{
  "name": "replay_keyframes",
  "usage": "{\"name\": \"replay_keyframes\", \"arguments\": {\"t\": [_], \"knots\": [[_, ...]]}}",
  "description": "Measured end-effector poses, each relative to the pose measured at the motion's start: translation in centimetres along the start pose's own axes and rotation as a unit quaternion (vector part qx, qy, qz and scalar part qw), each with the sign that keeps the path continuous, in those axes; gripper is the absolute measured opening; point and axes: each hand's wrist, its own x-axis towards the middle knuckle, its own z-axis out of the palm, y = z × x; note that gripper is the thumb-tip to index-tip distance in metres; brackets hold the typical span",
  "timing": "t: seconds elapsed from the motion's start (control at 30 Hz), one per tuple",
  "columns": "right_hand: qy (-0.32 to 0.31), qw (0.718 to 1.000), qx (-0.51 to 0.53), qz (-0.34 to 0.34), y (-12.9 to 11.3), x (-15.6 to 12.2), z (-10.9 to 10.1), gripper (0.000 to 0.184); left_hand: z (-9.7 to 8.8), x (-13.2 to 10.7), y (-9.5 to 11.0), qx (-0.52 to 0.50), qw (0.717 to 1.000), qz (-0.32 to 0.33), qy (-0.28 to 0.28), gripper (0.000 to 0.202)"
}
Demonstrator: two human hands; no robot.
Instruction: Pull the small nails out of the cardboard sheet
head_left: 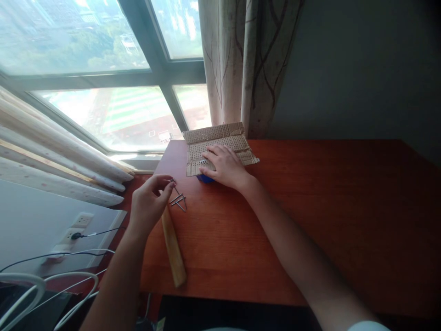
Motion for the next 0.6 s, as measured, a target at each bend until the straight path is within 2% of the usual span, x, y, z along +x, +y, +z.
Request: {"name": "replay_keyframes", "arguments": {"t": [0.17, 0.33, 0.6], "knots": [[-0.001, 1.000, -0.001, 0.000, -0.1, 0.0, 0.0, 0.051, 0.4, -1.3, -1.1, 0.074, 0.997, -0.004, -0.021, 0.029], [-0.003, 1.000, -0.004, 0.002, -0.1, -0.1, -0.1, 0.052, 0.4, -1.7, -1.2, 0.074, 0.996, -0.021, -0.046, 0.027], [0.000, 1.000, -0.005, 0.000, 0.0, 0.0, -0.1, 0.052, 0.5, -2.1, -1.1, 0.133, 0.990, 0.007, -0.054, 0.023]]}}
